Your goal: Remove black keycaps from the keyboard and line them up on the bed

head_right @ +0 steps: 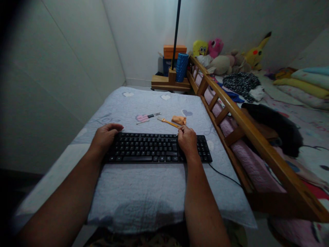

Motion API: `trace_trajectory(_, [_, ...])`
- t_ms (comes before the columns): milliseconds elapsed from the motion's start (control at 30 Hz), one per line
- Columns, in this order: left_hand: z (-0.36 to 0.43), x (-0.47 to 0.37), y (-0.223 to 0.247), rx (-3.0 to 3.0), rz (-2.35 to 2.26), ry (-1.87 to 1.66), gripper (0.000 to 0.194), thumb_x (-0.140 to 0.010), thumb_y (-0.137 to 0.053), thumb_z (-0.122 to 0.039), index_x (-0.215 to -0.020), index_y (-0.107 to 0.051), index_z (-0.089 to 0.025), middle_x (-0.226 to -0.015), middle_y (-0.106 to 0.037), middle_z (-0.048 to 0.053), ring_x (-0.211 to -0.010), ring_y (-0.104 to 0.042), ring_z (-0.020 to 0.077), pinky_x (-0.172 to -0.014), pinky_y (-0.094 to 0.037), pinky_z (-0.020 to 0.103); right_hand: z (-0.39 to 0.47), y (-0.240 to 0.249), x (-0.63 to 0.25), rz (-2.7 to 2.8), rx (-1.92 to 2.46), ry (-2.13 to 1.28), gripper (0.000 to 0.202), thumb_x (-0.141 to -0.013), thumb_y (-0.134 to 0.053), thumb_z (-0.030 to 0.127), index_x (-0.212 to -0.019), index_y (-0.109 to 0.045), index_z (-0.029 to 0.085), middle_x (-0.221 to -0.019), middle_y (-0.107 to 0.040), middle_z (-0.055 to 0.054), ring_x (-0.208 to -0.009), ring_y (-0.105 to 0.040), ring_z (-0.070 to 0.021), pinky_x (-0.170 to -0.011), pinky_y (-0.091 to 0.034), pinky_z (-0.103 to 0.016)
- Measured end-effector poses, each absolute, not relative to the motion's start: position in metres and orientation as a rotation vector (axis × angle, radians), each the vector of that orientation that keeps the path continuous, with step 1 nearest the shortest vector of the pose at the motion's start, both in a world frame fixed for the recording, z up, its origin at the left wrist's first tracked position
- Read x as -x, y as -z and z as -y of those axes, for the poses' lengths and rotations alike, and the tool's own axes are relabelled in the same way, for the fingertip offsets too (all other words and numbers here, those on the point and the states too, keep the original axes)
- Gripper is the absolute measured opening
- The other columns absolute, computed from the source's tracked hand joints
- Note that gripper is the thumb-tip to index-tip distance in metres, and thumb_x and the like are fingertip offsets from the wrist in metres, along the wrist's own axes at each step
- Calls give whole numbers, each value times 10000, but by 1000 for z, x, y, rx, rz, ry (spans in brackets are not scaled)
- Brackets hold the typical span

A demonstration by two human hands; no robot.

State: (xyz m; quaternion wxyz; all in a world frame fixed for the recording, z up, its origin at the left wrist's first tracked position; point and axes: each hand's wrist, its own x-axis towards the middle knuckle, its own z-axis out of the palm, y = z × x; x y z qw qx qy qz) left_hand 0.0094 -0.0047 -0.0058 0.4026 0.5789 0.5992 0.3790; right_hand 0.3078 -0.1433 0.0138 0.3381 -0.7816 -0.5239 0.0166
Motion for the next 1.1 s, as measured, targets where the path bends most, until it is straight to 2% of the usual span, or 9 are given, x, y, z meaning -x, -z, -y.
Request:
trace_trajectory(800, [5, -9, 5, -1479, -1504, -950, 298, -601, -519, -154, -825, -708, -208, -929, -743, 41, -914, -672, 228, -934, -497, 355, 143, -13, -307, 1362, 2011, -36, 200, -846, -452, 237, -756, -627, 200, -763, -699, -78, -762, -634, -229, -750, -439, -329])
trace_trajectory(1000, [4, -11, 9, -1374, -1413, -1033, 376, -599, -531, -139, -945, -667, -199, -945, -741, 47, -941, -681, 210, -937, -498, 358, 144, -13, -306, 1346, 1994, -69, 196, -846, -461, 240, -757, -633, 207, -755, -702, -69, -744, -627, -220, -728, -440, -314])
trace_trajectory(1100, [4, -11, 9, -1390, -1409, -1021, 326, -598, -539, -147, -890, -676, -199, -937, -743, 48, -943, -682, 211, -946, -496, 353, 144, -12, -306, 1338, 2002, -69, 195, -848, -464, 243, -766, -636, 204, -753, -703, -70, -750, -631, -221, -729, -440, -314])
